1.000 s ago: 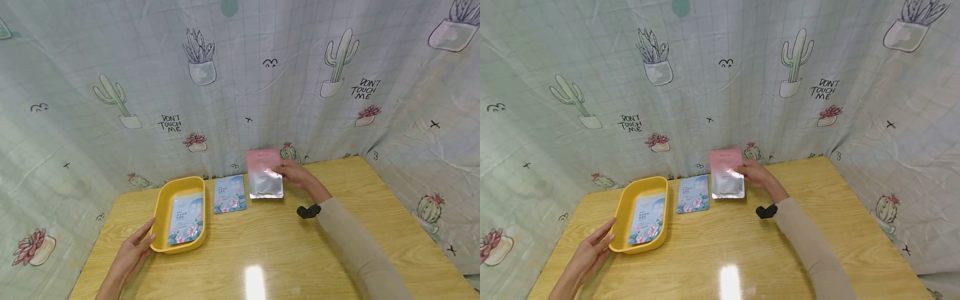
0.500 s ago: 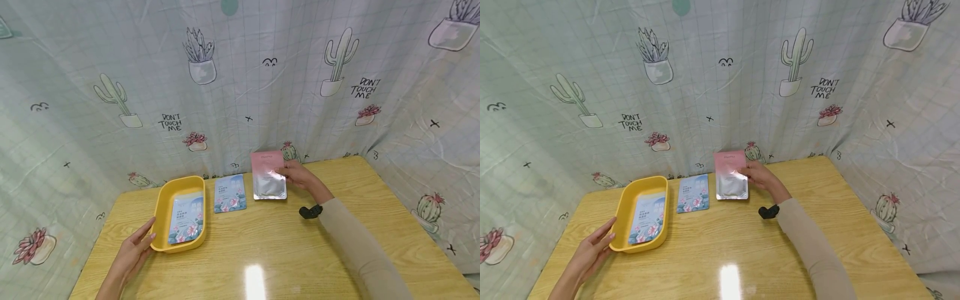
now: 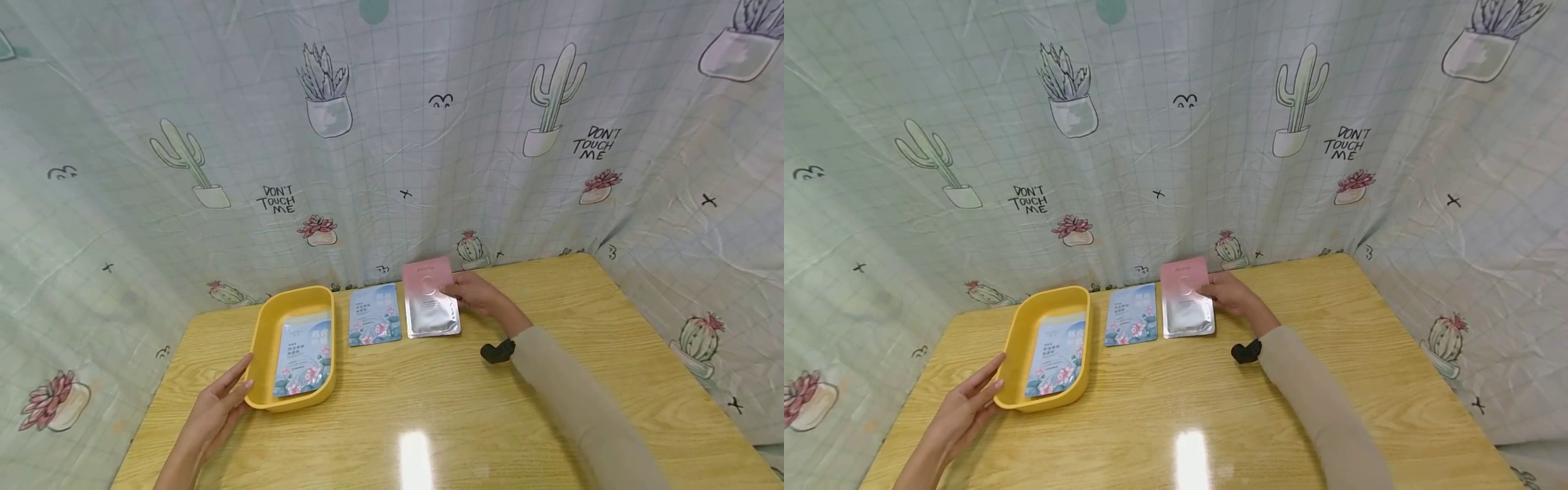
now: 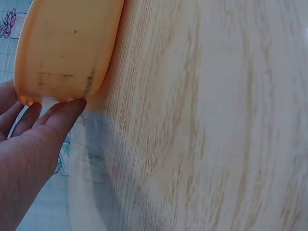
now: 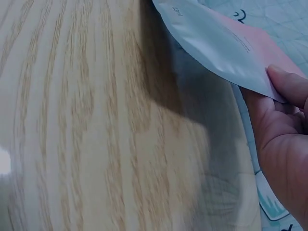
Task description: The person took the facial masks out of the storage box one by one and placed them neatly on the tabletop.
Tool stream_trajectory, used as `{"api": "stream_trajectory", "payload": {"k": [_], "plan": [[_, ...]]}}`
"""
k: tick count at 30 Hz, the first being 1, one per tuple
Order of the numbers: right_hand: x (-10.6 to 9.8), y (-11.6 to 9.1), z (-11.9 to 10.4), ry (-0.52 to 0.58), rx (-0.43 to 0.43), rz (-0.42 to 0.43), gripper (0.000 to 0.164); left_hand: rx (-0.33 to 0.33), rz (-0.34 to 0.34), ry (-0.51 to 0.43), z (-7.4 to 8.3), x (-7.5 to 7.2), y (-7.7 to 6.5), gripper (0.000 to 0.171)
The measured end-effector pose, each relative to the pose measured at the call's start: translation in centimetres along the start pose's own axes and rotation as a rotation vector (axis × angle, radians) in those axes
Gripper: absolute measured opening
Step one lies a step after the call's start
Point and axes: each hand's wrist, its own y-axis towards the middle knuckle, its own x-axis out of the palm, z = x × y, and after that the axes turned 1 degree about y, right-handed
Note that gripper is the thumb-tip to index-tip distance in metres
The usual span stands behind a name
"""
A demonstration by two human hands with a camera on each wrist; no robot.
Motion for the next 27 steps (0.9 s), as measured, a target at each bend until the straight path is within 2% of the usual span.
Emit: {"api": "stream_trajectory", "payload": {"k": [6,13,16,19,27], "plan": [[0.6,0.5,0.2,-0.056,0.045,0.037,0.021,0.006,-0.009,-0.021,-0.2,-0.1,-0.1,0.072],[1.5,0.3,-0.2,-0.336,0.162,0.236,0.021,0.014,-0.022,-0.011,-0.2,-0.3,0.0,0.072],[1.8,0.4,-0.3,-0.346,0.181,0.27,0.022,0.005,-0.013,-0.014,-0.3,-0.3,0.1,0.072],[1.8,0.4,-0.6,-0.348,0.199,0.257,0.021,-0.015,0.001,-0.019,-0.3,-0.3,0.0,0.073],[0.5,0.4,-2.1,-0.297,0.296,0.134,0.017,-0.034,0.018,-0.02,-0.1,-0.2,0.2,0.074]]}}
